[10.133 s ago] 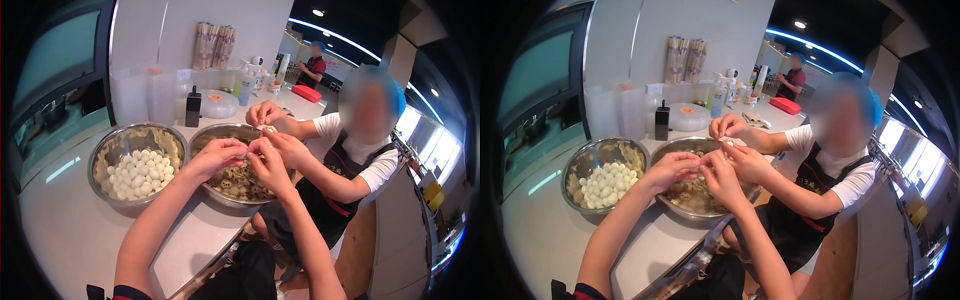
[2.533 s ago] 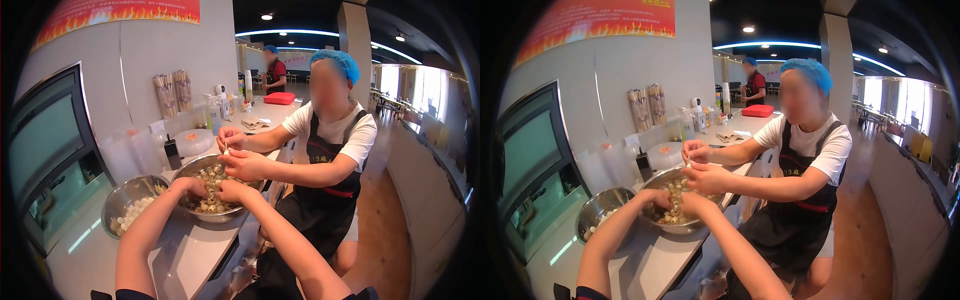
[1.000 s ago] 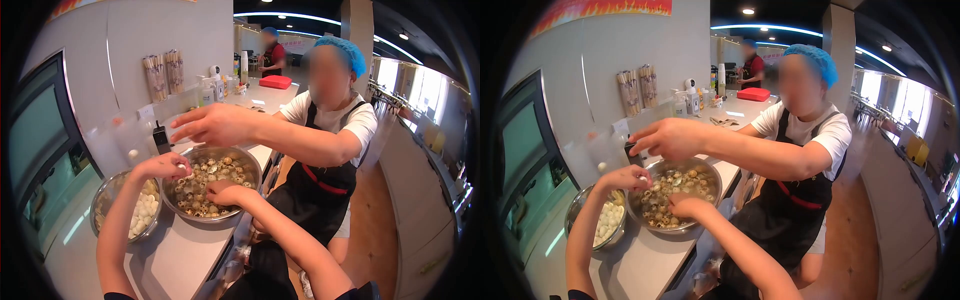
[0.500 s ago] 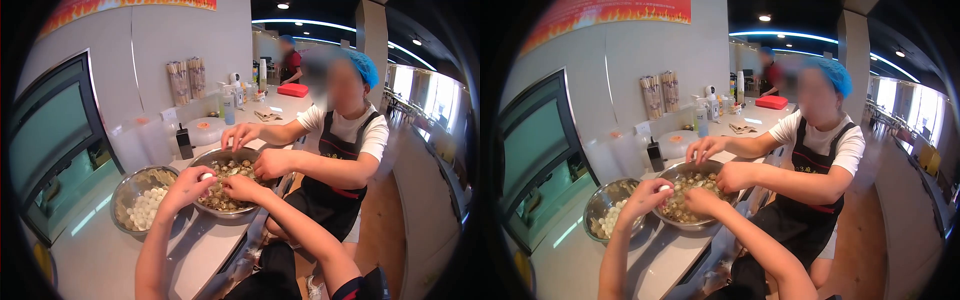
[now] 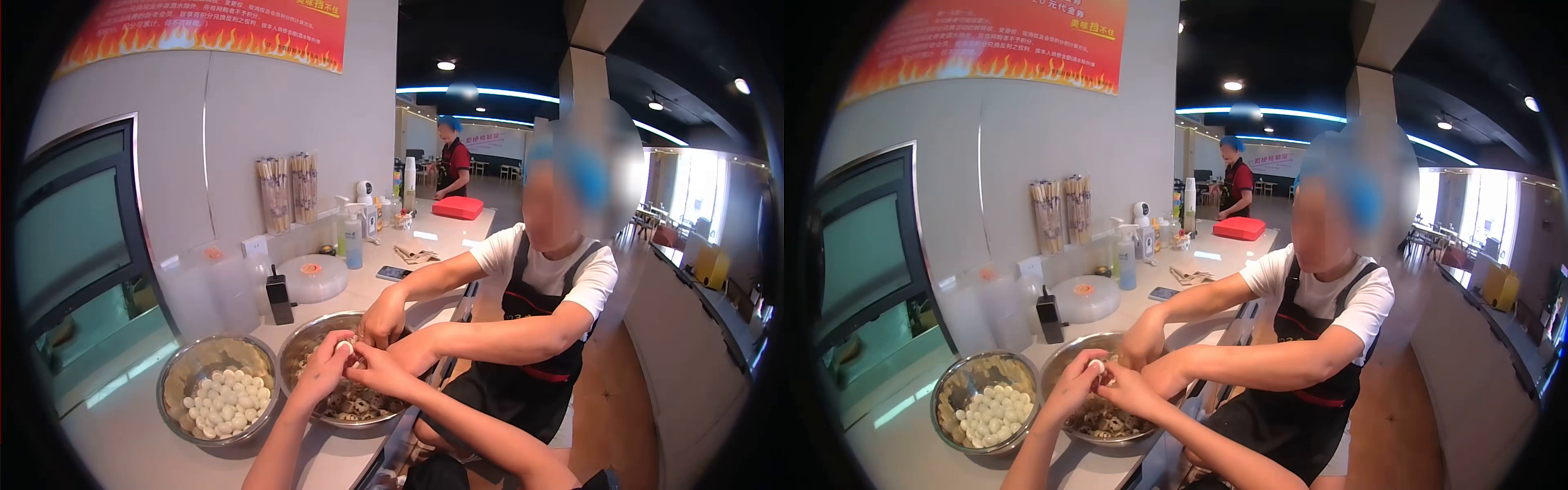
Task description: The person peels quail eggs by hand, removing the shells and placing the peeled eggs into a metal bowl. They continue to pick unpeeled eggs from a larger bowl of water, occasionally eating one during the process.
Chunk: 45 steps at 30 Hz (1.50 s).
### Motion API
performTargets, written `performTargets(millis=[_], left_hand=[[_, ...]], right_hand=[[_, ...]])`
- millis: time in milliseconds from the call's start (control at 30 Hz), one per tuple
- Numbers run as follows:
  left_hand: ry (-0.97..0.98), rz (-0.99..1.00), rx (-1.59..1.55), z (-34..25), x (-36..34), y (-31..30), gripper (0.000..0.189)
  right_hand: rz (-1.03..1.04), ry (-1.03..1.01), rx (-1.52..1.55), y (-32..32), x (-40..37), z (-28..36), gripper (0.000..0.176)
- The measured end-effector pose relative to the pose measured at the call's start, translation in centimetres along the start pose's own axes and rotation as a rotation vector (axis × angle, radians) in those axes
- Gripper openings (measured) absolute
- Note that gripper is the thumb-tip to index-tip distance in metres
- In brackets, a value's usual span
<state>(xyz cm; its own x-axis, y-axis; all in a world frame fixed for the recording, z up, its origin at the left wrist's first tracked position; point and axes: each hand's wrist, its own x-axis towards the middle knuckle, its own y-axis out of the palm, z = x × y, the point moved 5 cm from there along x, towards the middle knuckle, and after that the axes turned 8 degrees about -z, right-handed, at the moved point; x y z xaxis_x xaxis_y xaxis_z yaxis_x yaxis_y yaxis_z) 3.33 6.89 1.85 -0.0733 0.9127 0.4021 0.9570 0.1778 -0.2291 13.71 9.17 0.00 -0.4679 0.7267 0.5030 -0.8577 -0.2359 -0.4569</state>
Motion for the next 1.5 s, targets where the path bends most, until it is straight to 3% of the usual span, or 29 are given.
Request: performTargets(millis=[33,100,167,267,333,367,467,567,767,900,967,1000,1033,1133,1167,1267,1367,1400,1500], left_hand=[[-0.053,0.014,-0.137,0.2,0.2,0.0,0.027],[-0.179,0.028,-0.417,0.9,-0.3,-0.4,0.03],[-0.256,-0.048,-0.714,0.7,-0.2,-1.1,0.032],[-0.293,-0.066,-0.975,1.2,0.4,-2.0,0.032],[-0.309,-0.084,-0.999,0.6,0.3,-2.2,0.032],[-0.307,-0.084,-1.027,0.4,0.4,-2.2,0.032],[-0.304,-0.029,-1.115,0.4,0.4,-2.1,0.037],[-0.284,0.044,-1.189,0.4,0.4,-1.9,0.038],[-0.26,0.165,-1.282,0.1,0.2,-1.6,0.037],[-0.259,0.173,-1.274,0.4,0.1,-1.3,0.037],[-0.252,0.176,-1.285,0.5,0.2,-1.3,0.035],[-0.24,0.185,-1.281,0.3,0.2,-1.4,0.035],[-0.226,0.194,-1.277,0.2,0.1,-1.4,0.034],[-0.216,0.204,-1.287,0.3,0.2,-1.6,0.034],[-0.215,0.204,-1.286,0.2,0.2,-1.7,0.034],[-0.216,0.195,-1.301,0.2,0.1,-1.6,0.034],[-0.222,0.189,-1.285,0.1,0.2,-1.4,0.033],[-0.244,0.184,-1.29,0.1,0.2,-1.3,0.032],[-0.261,0.15,-1.308,-0.5,0.2,-1.4,0.025]], right_hand=[[0.001,0.009,-0.003,-0.3,0.2,-0.1,0.031],[-0.094,0.075,0.311,0.1,-0.2,-0.6,0.027],[-0.19,0.106,0.26,-0.2,-0.3,-0.3,0.022],[-0.099,0.2,0.06,-0.2,-1.0,-0.2,0.017],[0.115,-0.016,-0.261,0.4,-1.2,0.7,0.013],[0.122,-0.019,-0.263,0.3,-1.2,0.5,0.013],[0.425,0.062,-0.502,1.2,-2.1,-0.4,0.01],[0.479,0.074,-0.55,1.3,-2.1,-0.7,0.013],[0.398,-0.02,-0.611,1.4,-2.6,0.3,0.014],[0.332,0.014,-0.397,0.1,-1.5,2.3,0.013],[0.145,0.036,-0.325,-1.1,-0.9,4.1,0.01],[0.048,-0.018,-0.296,-1.3,-0.9,4.2,0.01],[0.051,-0.018,-0.296,-1.0,-1.0,3.4,0.01],[0.156,-0.279,-0.469,0.4,-2.3,2.0,0.015],[0.155,-0.28,-0.469,0.3,-2.4,1.8,0.015],[0.027,0.031,-0.24,-1.1,-1.7,3.2,0.017],[0.144,-0.02,-0.394,0.1,-2.5,2.6,0.018],[0.275,-0.026,-0.501,0.5,-2.9,2.5,0.018],[0.171,0.001,-0.443,0.2,-2.6,2.8,0.018]])
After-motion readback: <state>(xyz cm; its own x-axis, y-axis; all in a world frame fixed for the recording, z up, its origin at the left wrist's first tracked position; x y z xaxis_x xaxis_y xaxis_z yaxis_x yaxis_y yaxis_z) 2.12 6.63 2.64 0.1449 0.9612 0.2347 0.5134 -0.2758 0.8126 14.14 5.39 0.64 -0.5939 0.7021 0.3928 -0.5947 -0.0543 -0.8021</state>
